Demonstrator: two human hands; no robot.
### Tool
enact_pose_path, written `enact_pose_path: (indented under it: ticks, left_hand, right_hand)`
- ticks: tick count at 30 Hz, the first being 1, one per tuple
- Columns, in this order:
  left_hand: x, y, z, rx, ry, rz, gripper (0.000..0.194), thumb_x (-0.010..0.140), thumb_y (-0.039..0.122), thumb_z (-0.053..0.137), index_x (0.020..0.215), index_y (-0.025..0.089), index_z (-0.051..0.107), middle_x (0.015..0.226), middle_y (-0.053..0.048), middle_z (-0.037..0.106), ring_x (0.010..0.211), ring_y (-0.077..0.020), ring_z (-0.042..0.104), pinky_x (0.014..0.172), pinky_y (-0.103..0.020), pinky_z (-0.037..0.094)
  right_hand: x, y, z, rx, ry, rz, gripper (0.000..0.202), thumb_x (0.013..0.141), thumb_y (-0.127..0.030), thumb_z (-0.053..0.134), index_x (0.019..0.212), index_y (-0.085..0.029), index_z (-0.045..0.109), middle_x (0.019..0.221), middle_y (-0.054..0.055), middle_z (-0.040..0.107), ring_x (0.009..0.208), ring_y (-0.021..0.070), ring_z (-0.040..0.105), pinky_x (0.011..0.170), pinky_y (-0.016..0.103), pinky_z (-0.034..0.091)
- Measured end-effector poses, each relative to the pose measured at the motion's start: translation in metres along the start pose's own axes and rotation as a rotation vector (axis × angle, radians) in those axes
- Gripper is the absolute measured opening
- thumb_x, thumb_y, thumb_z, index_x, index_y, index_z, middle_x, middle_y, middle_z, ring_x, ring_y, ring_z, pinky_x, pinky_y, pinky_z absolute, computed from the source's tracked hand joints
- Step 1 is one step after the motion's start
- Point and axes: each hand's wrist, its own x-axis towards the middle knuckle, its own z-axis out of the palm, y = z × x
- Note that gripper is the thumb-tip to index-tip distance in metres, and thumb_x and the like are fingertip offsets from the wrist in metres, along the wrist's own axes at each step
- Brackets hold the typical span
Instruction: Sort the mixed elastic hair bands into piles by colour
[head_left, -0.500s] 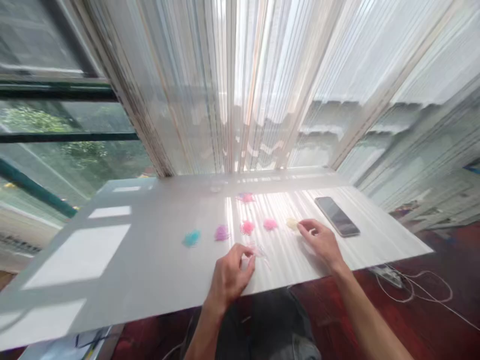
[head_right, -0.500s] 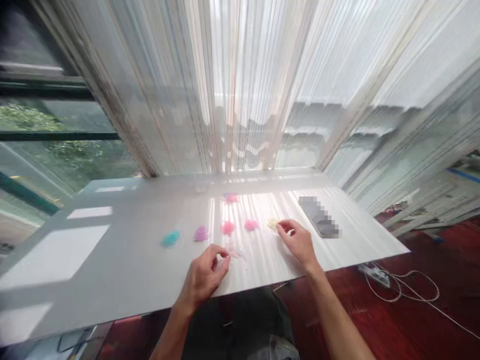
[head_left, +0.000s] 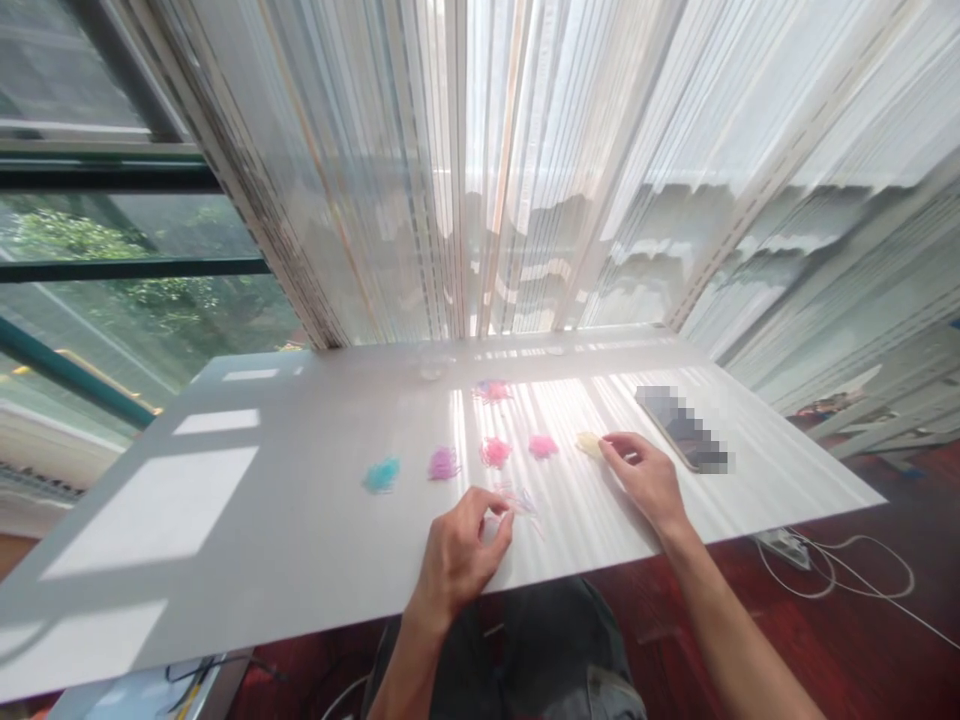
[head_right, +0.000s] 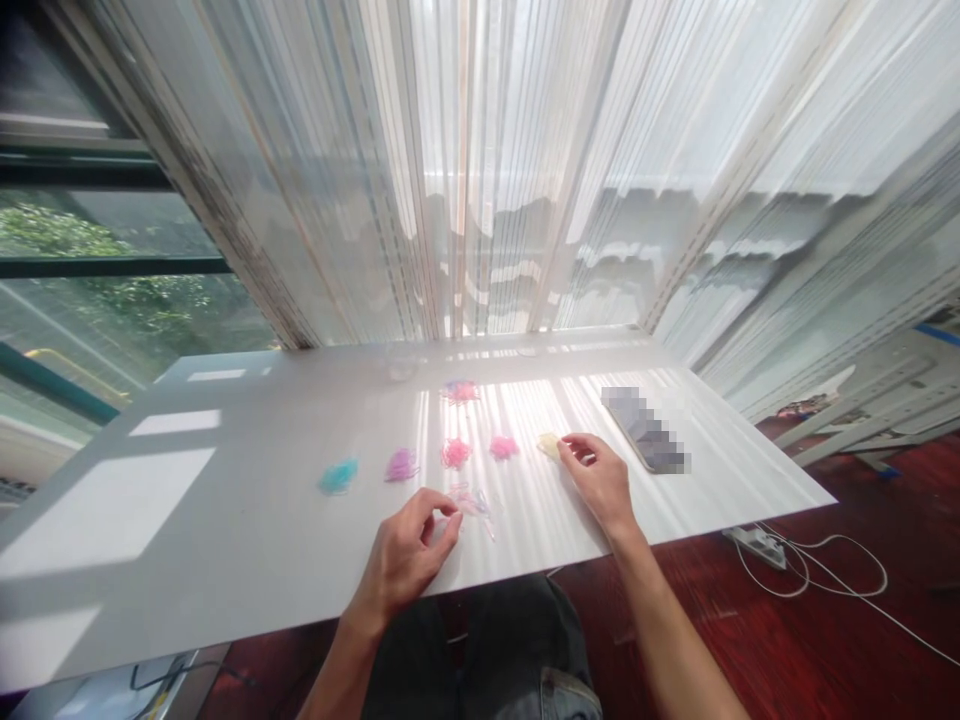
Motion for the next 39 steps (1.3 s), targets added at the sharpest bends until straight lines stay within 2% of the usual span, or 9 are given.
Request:
enact_pose_path:
  ticks: [5, 9, 13, 17, 20, 27, 33, 39]
  left_hand:
    - [0.002, 0.001, 0.001, 0.040, 0.037, 0.002, 0.009, 0.097, 0.025, 0.057, 0.093, 0.022, 0.065, 0.084, 0.001, 0.071, 0.058, -0.0108, 0.059, 0.060, -0.022, 0.048]
    - [0.004, -0.002, 0.001, 0.092, 0.167, -0.084, 0.013, 0.096, 0.027, 0.057, 0.089, 0.022, 0.067, 0.079, 0.001, 0.070, 0.061, -0.0132, 0.057, 0.064, -0.025, 0.049]
    - [0.007, -0.007, -0.001, 0.099, 0.240, -0.160, 0.017, 0.097, 0.028, 0.054, 0.089, 0.021, 0.068, 0.076, 0.000, 0.068, 0.061, -0.0141, 0.058, 0.064, -0.026, 0.050]
    - [0.005, -0.007, -0.007, 0.104, 0.197, -0.178, 0.015, 0.096, 0.028, 0.056, 0.093, 0.022, 0.069, 0.078, -0.001, 0.071, 0.061, -0.0140, 0.062, 0.062, -0.025, 0.051]
    - [0.001, -0.005, -0.012, 0.126, 0.130, -0.163, 0.012, 0.094, 0.027, 0.059, 0.094, 0.023, 0.070, 0.079, 0.000, 0.071, 0.061, -0.0148, 0.063, 0.063, -0.026, 0.053]
    - [0.006, -0.002, -0.009, 0.181, 0.017, -0.091, 0.016, 0.088, 0.027, 0.069, 0.103, 0.023, 0.072, 0.093, -0.003, 0.075, 0.074, -0.0192, 0.067, 0.072, -0.032, 0.056]
    - [0.011, -0.005, 0.002, 0.203, -0.010, -0.072, 0.012, 0.088, 0.022, 0.069, 0.099, 0.023, 0.074, 0.088, -0.002, 0.076, 0.074, -0.0195, 0.067, 0.078, -0.034, 0.054]
    - [0.009, -0.007, 0.000, 0.181, -0.002, -0.087, 0.010, 0.091, 0.022, 0.066, 0.096, 0.023, 0.074, 0.083, -0.001, 0.075, 0.067, -0.0171, 0.065, 0.074, -0.032, 0.053]
  right_hand:
    - [-0.001, 0.001, -0.002, -0.008, 0.029, -0.043, 0.050, 0.085, -0.066, 0.062, 0.088, -0.018, 0.077, 0.082, 0.009, 0.076, 0.067, 0.0209, 0.066, 0.066, 0.034, 0.053]
    - [-0.006, -0.003, -0.002, -0.013, 0.048, -0.119, 0.043, 0.091, -0.058, 0.058, 0.091, -0.018, 0.075, 0.085, 0.009, 0.076, 0.071, 0.0213, 0.066, 0.066, 0.034, 0.052]
    - [-0.026, -0.022, 0.005, 0.014, -0.058, -0.257, 0.027, 0.094, -0.043, 0.059, 0.091, -0.021, 0.073, 0.081, 0.005, 0.073, 0.066, 0.0185, 0.063, 0.065, 0.033, 0.050]
    - [-0.050, -0.044, 0.020, 0.063, -0.267, -0.399, 0.017, 0.095, -0.033, 0.060, 0.089, -0.023, 0.072, 0.079, 0.002, 0.070, 0.069, 0.0170, 0.064, 0.064, 0.029, 0.051]
    - [-0.061, -0.053, 0.030, 0.086, -0.343, -0.454, 0.014, 0.096, -0.028, 0.059, 0.092, -0.023, 0.071, 0.083, 0.003, 0.069, 0.074, 0.0169, 0.065, 0.065, 0.028, 0.052]
    - [-0.071, -0.051, 0.044, 0.078, -0.385, -0.511, 0.010, 0.093, -0.023, 0.063, 0.096, -0.022, 0.072, 0.088, 0.005, 0.065, 0.084, 0.0200, 0.065, 0.076, 0.033, 0.056]
    - [-0.074, -0.055, 0.049, 0.025, -0.405, -0.506, 0.005, 0.088, -0.019, 0.069, 0.089, -0.022, 0.072, 0.088, 0.005, 0.063, 0.084, 0.0212, 0.064, 0.077, 0.034, 0.055]
    - [-0.071, -0.056, 0.051, 0.029, -0.425, -0.470, 0.008, 0.090, -0.018, 0.066, 0.086, -0.023, 0.071, 0.087, 0.004, 0.063, 0.084, 0.0209, 0.063, 0.078, 0.034, 0.055]
